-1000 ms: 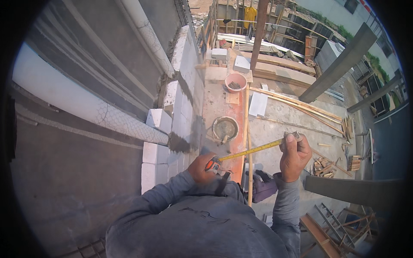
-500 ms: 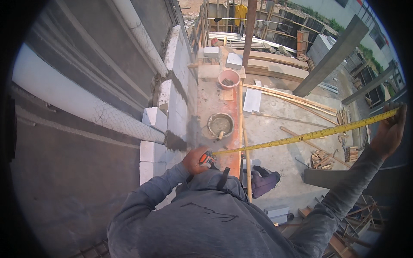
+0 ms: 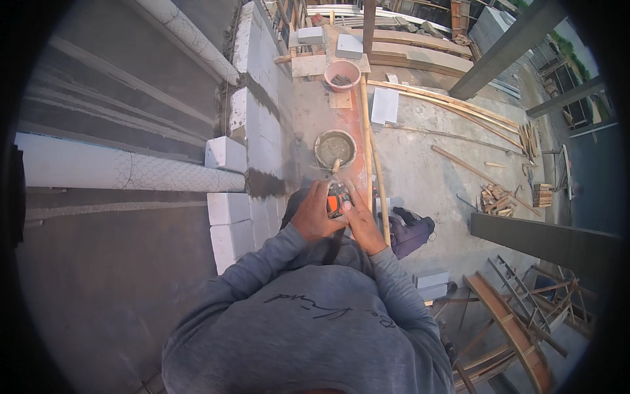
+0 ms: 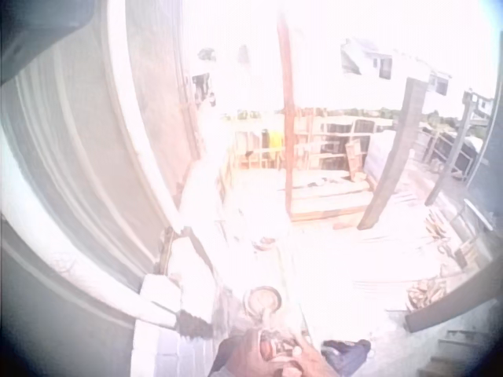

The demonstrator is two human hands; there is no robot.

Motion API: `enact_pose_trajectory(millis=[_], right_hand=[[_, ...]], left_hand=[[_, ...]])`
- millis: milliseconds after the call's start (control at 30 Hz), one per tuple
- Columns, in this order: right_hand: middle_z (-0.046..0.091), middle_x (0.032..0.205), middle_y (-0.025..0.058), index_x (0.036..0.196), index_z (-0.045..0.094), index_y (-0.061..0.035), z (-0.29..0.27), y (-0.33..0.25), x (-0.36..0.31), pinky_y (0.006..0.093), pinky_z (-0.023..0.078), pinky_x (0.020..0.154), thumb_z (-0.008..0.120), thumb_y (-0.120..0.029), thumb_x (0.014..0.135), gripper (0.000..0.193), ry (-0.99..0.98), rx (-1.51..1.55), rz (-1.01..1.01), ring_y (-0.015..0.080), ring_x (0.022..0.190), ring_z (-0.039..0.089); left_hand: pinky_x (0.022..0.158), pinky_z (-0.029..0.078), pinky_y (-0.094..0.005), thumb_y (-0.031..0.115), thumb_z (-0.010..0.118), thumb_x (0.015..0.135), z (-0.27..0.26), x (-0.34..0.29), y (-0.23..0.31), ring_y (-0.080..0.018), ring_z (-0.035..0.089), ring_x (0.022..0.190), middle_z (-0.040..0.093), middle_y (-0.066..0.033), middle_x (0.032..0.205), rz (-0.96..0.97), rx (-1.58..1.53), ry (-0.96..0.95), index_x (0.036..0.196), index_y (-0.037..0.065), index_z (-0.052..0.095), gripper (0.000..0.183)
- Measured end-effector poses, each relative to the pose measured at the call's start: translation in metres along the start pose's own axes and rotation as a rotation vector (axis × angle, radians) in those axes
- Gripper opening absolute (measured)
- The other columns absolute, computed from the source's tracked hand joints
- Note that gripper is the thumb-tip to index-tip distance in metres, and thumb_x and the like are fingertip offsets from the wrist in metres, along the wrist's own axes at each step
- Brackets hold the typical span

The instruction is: The person installs white insulation blocks onto a curved wall surface. They apply mortar with a trowel, position the blocks, tap them into place with a hammer, and measure the wall with a tape measure.

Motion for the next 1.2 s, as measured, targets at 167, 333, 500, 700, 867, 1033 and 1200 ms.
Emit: enact_pose_trajectory(millis=[167, 333, 500, 700, 867, 1033, 1200], right_hand=[[0.066, 0.092, 0.0123, 0.114, 0.052, -0.0008, -0.022, 0.064, 0.040, 0.0322, 0.062, 0.057, 0.057, -0.023, 0.097, 0.029, 0.248, 0.243, 0.357, 0.0226, 0.075, 0.070], [0.067, 0.089, 0.0121, 0.111, 0.053, 0.0018, -0.052, 0.091, 0.158, 0.0309, 0.062, 0.053, 0.058, -0.024, 0.096, 0.031, 0.319, 0.088, 0.423, 0.0238, 0.067, 0.070], [0.065, 0.094, 0.0183, 0.111, 0.053, 0.0067, -0.046, 0.057, 0.366, 0.0359, 0.063, 0.058, 0.056, -0.031, 0.096, 0.040, 0.352, 0.181, 0.302, 0.0296, 0.073, 0.070], [0.052, 0.127, 0.0256, 0.146, 0.029, 0.0054, -0.032, 0.073, 0.455, 0.0344, 0.059, 0.068, 0.059, -0.036, 0.095, 0.072, 0.441, -0.145, 0.175, 0.0282, 0.085, 0.067], [0.063, 0.113, 0.0191, 0.141, 0.042, 0.0006, -0.061, 0.168, 0.348, 0.0346, 0.056, 0.069, 0.063, -0.033, 0.091, 0.064, 0.091, -0.759, 0.274, 0.0234, 0.085, 0.068], [0.067, 0.113, 0.0221, 0.133, 0.052, -0.0024, -0.095, 0.200, 0.174, 0.0431, 0.050, 0.092, 0.067, -0.029, 0.086, 0.057, -0.117, -1.145, 0.568, 0.0354, 0.104, 0.066], [0.072, 0.091, 0.0179, 0.128, 0.058, -0.0024, -0.197, 0.223, 0.039, 0.0391, 0.055, 0.078, 0.064, -0.016, 0.081, 0.049, 0.114, -0.876, 0.717, 0.0269, 0.082, 0.070]], left_hand=[[0.098, 0.045, -0.0434, 0.026, 0.077, 0.071, 0.012, 0.004, -0.055, -0.0404, 0.051, 0.119, 0.038, -0.0261, 0.138, -0.134, 0.193, -0.154, 0.141, -0.010, 0.031, 0.092], [0.096, 0.047, -0.0414, 0.023, 0.073, 0.077, -0.038, 0.036, -0.135, -0.0366, 0.054, 0.119, 0.040, -0.0232, 0.141, -0.375, 0.161, -0.099, 0.140, -0.007, 0.036, 0.080], [0.094, 0.050, -0.0405, 0.022, 0.071, 0.079, -0.102, 0.064, -0.184, -0.0373, 0.059, 0.114, 0.044, -0.0231, 0.138, -0.531, 0.089, -0.005, 0.137, -0.007, 0.041, 0.071], [0.086, 0.052, -0.0403, 0.019, 0.072, 0.078, -0.141, 0.069, -0.244, -0.0342, 0.062, 0.104, 0.047, -0.0221, 0.134, -0.600, 0.118, 0.070, 0.135, -0.007, 0.043, 0.069], [0.085, 0.051, -0.0404, 0.020, 0.071, 0.080, -0.140, 0.062, -0.269, -0.0327, 0.062, 0.102, 0.049, -0.0209, 0.130, -0.645, 0.097, 0.059, 0.134, -0.006, 0.044, 0.066], [0.088, 0.050, -0.0406, 0.023, 0.069, 0.082, -0.129, 0.034, -0.269, -0.0330, 0.063, 0.100, 0.054, -0.0213, 0.123, -0.702, 0.153, -0.003, 0.133, -0.005, 0.048, 0.062], [0.090, 0.050, -0.0409, 0.027, 0.069, 0.081, -0.093, -0.024, -0.273, -0.0340, 0.064, 0.099, 0.058, -0.0220, 0.118, -0.801, 0.098, -0.016, 0.130, -0.005, 0.052, 0.061]])
Point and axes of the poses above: each hand's wrist, its own x-axis towards the middle knuckle, its own z-axis out of the palm, y = z × x, the point moved 4 cm from there along x, towards the middle knuckle
